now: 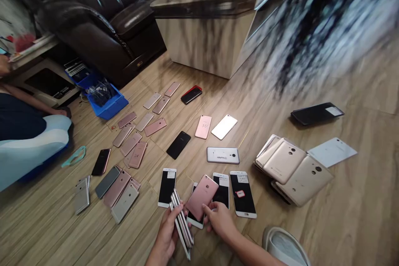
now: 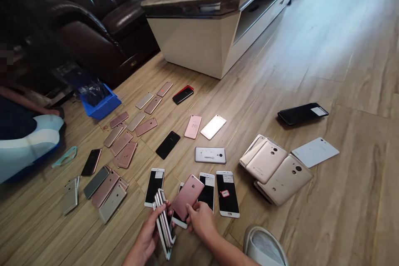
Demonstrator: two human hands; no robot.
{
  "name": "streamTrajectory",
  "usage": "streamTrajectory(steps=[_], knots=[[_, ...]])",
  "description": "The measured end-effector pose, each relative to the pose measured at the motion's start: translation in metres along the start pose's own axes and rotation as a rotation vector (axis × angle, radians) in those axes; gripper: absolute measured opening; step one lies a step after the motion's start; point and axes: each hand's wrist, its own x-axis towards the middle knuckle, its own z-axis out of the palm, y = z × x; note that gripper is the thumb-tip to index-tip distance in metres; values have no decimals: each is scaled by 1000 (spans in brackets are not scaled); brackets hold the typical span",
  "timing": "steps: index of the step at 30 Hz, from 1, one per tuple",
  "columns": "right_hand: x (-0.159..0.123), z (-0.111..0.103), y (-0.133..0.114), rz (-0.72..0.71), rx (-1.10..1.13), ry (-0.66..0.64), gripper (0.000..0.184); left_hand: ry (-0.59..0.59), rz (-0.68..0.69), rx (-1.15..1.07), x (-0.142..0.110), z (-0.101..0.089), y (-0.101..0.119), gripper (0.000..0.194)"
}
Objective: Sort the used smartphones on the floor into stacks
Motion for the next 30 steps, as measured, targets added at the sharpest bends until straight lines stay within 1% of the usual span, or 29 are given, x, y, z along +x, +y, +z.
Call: streamTrajectory(steps=[2,4,7,10,12,14,18,20,22,23,24,25,27,29,30], knots=[[4,5,-3,50,34,-12,24,-11,95,112,-1,-2,0,69],[7,7,-3,70,53,-6,25,-59,177,217,-1,0,1,71],[9,7,-2,55,38,29,27,-162,219,316,2,8,-1,68],[10,6,1,-6,-7,75,25,-210,240,340,4,17,-6,62],[10,5,4,-74,-30,92,17,-229,238,313,3,21,-8,61],[10,4,8,-137,-42,85,3,-237,205,274,1,21,-7,64],[3,3,15,-293,-49,-49,6,-192,143,214,-3,14,-5,69],[-1,0,6,-393,-51,-113,16,-130,80,165,-3,8,-3,70],[0,-9,-16,-441,-44,-120,27,-51,-32,66,-3,1,0,68],[3,-15,-33,-446,-38,-110,30,-21,-82,3,-3,-2,3,66],[9,-22,-53,-424,-27,-73,30,-1,-114,-63,-4,-5,7,63],[17,-30,-75,-420,-18,-41,28,2,-128,-122,-4,-7,11,61],[41,-45,-120,-442,-16,6,23,-4,-107,-199,-6,-10,21,58],[66,-58,-160,-467,-27,82,21,-4,-79,-219,-10,-9,29,59],[77,-62,-176,-483,-33,122,21,-12,-73,-214,-12,-7,32,60]])
